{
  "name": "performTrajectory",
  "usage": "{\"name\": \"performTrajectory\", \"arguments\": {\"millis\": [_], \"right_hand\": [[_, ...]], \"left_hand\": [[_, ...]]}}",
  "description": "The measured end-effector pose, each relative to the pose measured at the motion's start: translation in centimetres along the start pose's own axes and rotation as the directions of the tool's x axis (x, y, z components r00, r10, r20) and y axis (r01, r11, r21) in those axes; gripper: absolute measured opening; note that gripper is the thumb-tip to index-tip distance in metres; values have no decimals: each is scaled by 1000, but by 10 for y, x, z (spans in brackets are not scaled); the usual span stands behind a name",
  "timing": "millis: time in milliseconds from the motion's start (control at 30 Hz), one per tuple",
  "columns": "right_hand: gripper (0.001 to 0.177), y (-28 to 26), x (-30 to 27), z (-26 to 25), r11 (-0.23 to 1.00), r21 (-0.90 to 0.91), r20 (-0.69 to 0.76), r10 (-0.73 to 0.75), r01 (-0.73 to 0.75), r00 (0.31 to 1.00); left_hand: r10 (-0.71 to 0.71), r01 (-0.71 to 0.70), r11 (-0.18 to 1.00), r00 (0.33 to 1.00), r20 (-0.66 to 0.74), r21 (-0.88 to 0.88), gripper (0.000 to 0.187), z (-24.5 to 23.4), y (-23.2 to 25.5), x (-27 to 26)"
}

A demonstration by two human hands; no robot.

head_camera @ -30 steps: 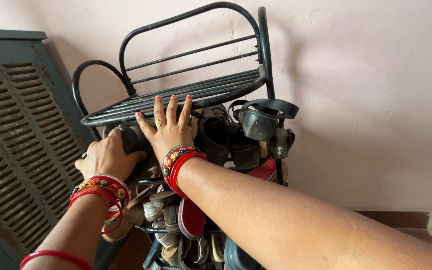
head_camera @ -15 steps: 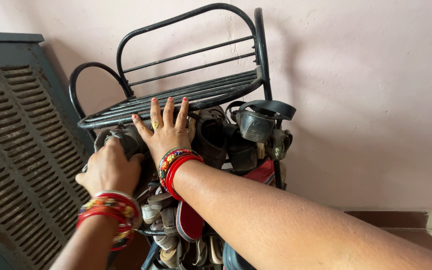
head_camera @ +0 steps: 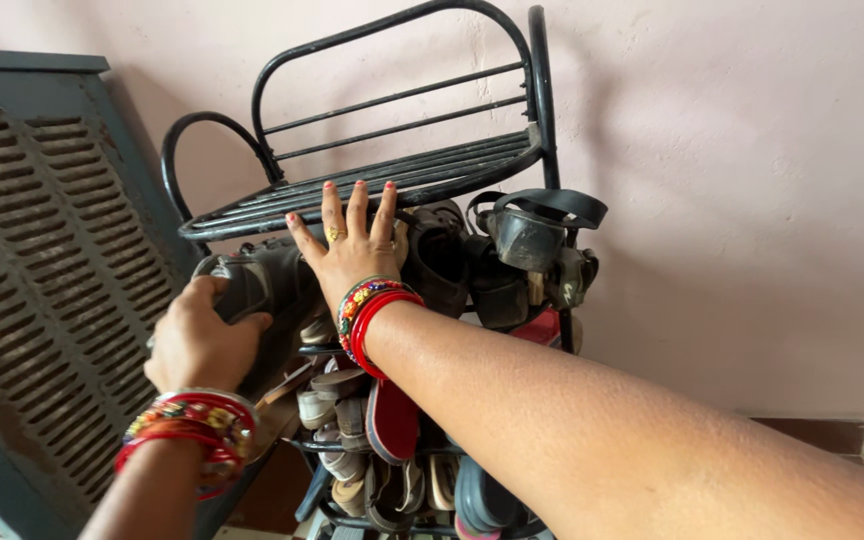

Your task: The person removes various shoes, including sandals, loafers, and sneakers, from a multi-tiered metal shoe rack. They place the removed shoes on the floor and continue to clear the rack, handling the footwear one by one.

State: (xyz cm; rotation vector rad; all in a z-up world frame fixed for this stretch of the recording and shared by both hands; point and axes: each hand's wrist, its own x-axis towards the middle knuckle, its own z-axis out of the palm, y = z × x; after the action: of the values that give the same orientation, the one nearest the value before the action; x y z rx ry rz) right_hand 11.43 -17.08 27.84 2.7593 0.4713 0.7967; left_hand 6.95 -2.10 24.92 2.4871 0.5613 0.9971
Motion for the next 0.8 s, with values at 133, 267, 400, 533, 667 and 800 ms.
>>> {"name": "performTrajectory", "arguments": {"millis": [133,267,400,533,667,800], "right_hand": [[118,0,0,0,998,-64,-14,14,-15,1000],[118,0,0,1,999,-36,-12,6,-6,1000],[117,-1,0,2,999,-38,-13,11,-12,1000],[113,-1,1,4,999,-37,-41,16,-18,999],[107,-4,2,5,998,-35,-74,40,-43,996],[99,-12,-7,10,999,-42,-149,20,-26,989]], "left_hand": [[-42,39,997,997,-58,-61,64,-2,5,-19],[-63,42,988,988,-142,-146,61,2,-2,-33],[-75,33,980,975,-211,-195,58,3,-18,-46],[-91,35,964,975,-204,-262,54,-1,-33,-60],[-44,-38,958,961,-275,-285,52,0,-40,-66],[47,-139,959,937,-346,-247,49,1,-39,-62]]}}
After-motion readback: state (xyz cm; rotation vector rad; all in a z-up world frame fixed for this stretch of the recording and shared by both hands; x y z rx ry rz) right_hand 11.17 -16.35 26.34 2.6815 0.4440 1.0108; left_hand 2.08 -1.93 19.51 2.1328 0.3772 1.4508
